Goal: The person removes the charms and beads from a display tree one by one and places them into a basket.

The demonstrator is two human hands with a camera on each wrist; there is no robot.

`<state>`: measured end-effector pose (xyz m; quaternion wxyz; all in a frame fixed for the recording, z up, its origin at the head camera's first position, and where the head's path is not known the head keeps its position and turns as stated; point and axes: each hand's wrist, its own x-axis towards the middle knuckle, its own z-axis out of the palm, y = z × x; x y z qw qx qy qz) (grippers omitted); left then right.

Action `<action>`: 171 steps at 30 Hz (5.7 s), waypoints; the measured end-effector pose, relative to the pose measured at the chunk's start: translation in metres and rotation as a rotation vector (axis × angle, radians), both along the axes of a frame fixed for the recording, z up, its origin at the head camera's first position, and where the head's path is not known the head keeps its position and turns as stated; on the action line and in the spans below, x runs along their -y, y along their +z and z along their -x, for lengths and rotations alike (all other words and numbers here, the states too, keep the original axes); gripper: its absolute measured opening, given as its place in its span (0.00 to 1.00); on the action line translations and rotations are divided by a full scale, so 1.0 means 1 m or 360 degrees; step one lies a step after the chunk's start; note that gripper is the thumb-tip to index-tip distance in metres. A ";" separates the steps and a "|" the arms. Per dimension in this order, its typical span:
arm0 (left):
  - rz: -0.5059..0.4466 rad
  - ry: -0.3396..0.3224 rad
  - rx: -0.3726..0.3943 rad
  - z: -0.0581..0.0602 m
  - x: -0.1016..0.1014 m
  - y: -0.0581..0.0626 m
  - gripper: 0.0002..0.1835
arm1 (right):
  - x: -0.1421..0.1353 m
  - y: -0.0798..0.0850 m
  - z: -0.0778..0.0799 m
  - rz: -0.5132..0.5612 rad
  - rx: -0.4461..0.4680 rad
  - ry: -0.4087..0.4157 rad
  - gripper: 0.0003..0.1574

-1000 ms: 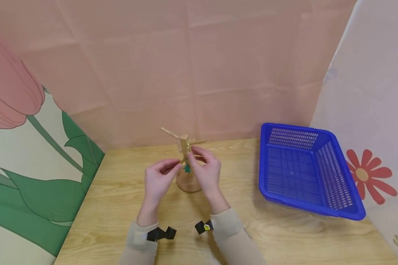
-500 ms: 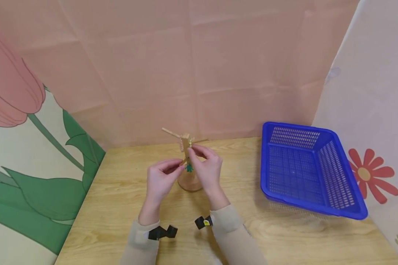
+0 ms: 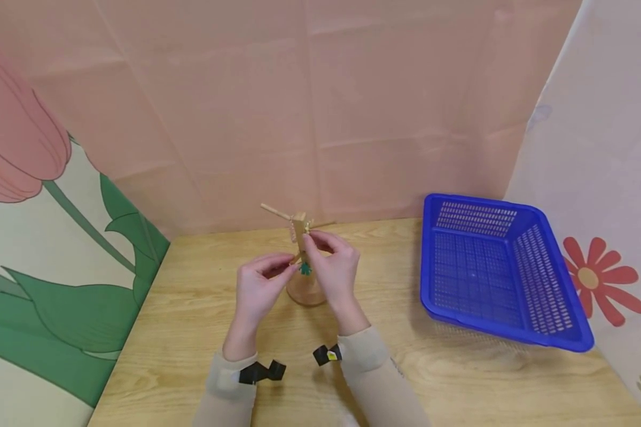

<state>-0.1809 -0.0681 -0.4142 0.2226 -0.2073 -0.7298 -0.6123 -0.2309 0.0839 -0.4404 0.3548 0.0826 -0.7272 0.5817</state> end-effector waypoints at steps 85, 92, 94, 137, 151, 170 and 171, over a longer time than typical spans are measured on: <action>0.0045 0.0147 -0.0065 0.004 0.001 -0.001 0.05 | -0.066 0.074 -0.031 0.0008 -0.0195 -0.0200 0.06; 0.0034 0.0170 -0.0070 0.004 0.004 -0.002 0.05 | -0.079 0.086 -0.028 0.0136 -0.0110 -0.0120 0.09; 0.0032 0.0174 -0.0062 0.004 0.004 -0.003 0.05 | -0.083 0.087 -0.027 0.0170 -0.0091 -0.0091 0.10; -0.0111 0.0221 0.0009 0.027 0.018 -0.039 0.06 | -0.150 0.092 -0.010 0.0601 0.0140 0.0342 0.12; -0.0129 0.0222 0.0070 0.025 0.019 -0.038 0.07 | -0.196 0.085 -0.014 0.0305 0.0359 0.0295 0.15; -0.0141 0.0248 0.0144 0.028 0.028 -0.038 0.09 | -0.289 0.077 -0.001 -0.0754 0.0967 -0.0013 0.32; -0.0144 0.0249 0.0154 0.028 0.028 -0.038 0.08 | -0.294 0.076 0.001 -0.0817 0.1003 -0.0020 0.34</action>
